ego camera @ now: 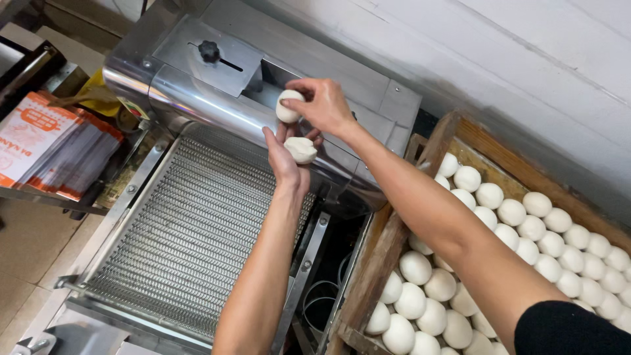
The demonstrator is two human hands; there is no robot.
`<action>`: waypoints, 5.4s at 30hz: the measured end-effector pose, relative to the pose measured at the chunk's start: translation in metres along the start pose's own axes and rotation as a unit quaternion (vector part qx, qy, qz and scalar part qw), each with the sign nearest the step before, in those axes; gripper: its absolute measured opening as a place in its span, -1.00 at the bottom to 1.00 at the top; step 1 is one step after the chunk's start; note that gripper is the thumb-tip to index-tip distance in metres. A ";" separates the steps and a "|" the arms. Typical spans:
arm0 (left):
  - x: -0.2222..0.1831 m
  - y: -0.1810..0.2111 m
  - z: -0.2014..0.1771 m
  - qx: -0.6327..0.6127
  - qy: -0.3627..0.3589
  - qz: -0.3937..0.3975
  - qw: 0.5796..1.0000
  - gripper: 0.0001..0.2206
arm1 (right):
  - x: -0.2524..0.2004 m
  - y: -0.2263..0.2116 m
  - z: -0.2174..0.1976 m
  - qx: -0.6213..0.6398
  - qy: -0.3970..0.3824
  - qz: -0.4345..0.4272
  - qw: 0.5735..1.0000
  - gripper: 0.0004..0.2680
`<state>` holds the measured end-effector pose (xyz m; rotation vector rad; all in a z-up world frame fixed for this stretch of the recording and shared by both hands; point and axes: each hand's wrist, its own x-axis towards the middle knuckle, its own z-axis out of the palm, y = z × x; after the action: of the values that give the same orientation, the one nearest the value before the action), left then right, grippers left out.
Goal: The person takes dough balls from a wooden tray and drops them into a shaping machine, then moves the resulting shaped dough from the output plate onto a corrugated baking tray.
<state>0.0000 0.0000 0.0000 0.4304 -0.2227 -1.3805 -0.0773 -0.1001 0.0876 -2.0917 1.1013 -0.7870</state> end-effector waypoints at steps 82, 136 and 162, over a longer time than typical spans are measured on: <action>-0.460 -0.771 0.351 0.745 -0.637 0.058 0.188 -0.38 | -0.983 0.237 -0.552 0.392 0.658 0.173 0.619 -0.77; 0.007 0.022 -0.012 -0.063 0.096 -0.031 0.993 -0.17 | 0.037 0.003 0.033 -0.065 0.057 0.053 0.995 -0.69; -0.133 0.099 -0.056 0.051 0.089 -0.010 0.995 -0.30 | -0.085 0.013 -0.046 0.068 0.172 0.047 0.982 -0.73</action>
<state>0.0872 0.1516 0.0038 0.6385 -0.1425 -1.3458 -0.1577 -0.0444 0.0884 -1.8179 1.2765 -1.1736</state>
